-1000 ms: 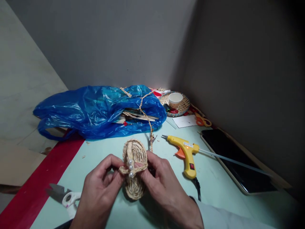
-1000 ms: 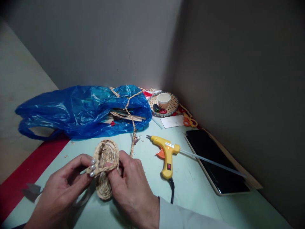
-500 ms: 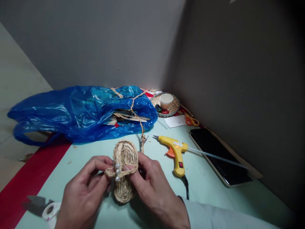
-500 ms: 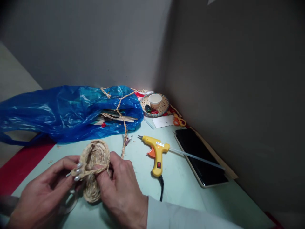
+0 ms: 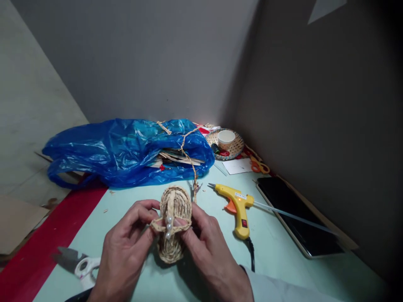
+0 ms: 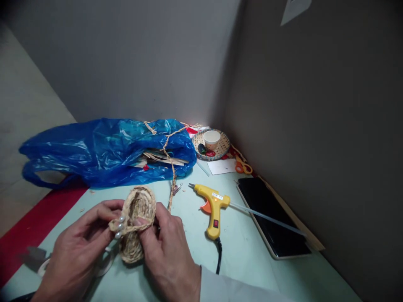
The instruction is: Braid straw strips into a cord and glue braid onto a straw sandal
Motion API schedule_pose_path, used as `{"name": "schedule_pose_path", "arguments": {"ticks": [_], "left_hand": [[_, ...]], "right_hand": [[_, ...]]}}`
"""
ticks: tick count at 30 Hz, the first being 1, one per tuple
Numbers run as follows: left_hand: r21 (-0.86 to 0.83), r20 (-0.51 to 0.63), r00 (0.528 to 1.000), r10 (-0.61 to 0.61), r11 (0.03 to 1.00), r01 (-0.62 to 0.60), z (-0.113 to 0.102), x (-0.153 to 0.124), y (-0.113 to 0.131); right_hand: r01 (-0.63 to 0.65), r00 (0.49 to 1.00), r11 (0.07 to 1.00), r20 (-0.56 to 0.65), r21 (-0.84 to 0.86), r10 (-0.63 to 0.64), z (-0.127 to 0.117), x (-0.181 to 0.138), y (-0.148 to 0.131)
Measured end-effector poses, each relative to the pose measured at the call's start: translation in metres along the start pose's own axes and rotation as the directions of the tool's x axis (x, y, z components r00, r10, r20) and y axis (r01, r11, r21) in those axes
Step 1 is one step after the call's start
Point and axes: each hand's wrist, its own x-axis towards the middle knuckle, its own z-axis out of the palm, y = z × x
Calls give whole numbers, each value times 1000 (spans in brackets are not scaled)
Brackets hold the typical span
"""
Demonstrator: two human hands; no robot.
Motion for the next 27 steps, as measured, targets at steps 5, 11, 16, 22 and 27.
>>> {"name": "schedule_pose_path", "arguments": {"ticks": [5, 11, 16, 22, 27], "left_hand": [[-61, 50, 997, -66, 996, 69, 1, 2, 5], [-90, 92, 991, -101, 990, 109, -7, 11, 10], [-79, 117, 987, -109, 990, 119, -17, 19, 20], [-64, 178, 975, -137, 987, 150, -35, 28, 30], [64, 466, 856, -222, 974, 218, -40, 33, 38]], "right_hand": [[-7, 1000, 995, 28, 101, 4, 1, 2, -1], [-39, 985, 990, 172, 136, 16, 0, 2, -5], [-71, 945, 997, 321, 18, 61, -7, 2, -12], [-11, 963, 989, 266, -146, 50, -34, 18, -12], [97, 993, 961, 89, -258, -77, -60, 32, -24]]}}
